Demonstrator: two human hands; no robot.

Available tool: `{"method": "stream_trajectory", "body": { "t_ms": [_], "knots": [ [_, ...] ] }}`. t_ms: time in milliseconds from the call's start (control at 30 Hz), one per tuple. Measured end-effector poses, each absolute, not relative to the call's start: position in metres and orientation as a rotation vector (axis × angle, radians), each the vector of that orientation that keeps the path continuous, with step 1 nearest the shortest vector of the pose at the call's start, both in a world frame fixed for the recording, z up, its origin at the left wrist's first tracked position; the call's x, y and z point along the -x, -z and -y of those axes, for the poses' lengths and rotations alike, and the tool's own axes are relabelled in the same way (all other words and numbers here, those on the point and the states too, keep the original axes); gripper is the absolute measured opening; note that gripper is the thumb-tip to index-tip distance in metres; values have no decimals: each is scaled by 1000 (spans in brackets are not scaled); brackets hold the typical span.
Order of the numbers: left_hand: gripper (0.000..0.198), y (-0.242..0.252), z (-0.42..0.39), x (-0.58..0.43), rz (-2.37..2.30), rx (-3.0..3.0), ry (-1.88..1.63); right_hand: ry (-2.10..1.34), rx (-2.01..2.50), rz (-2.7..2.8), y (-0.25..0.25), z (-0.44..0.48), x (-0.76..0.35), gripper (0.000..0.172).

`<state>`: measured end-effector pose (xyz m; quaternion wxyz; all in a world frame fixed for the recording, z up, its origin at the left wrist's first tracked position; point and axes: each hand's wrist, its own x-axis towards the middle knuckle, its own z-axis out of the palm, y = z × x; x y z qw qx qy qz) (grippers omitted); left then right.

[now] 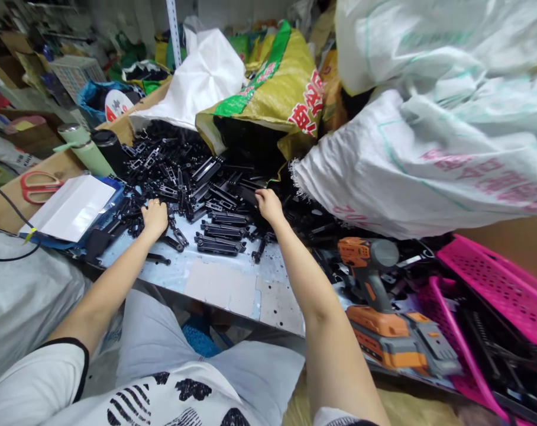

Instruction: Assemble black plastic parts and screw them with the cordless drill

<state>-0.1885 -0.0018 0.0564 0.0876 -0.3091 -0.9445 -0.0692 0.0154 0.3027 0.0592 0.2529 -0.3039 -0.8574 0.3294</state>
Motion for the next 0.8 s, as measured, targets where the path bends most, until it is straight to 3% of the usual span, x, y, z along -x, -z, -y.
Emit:
{"method": "stream_trajectory", "body": {
  "t_ms": [133,233,333,433,567,633,700,800],
  "knots": [
    [27,-63,15,166,2659,1165,649,-1543,923,2004,-63,-287,-51,53],
    [30,-65,20,119,2587,1263,938,-2324,742,1669,-65,-253,-81,51],
    [33,-59,28,67,2559,1417,1082,-2591,564,1623,-59,-207,-112,60],
    [34,-41,39,30,2598,1628,1072,-2310,712,1993,-40,-166,-147,71],
    [31,-17,52,9,2728,1704,964,-1049,1152,2575,-21,-125,-186,63],
    [30,-12,55,5,2749,1672,1013,-541,1023,2702,-19,-112,-193,60],
    [29,-14,55,0,2740,1633,1119,-361,650,2845,-19,-106,-190,57],
    [29,-24,51,-11,2700,1627,1346,-518,318,2914,-20,-106,-175,42]
  ]
}}
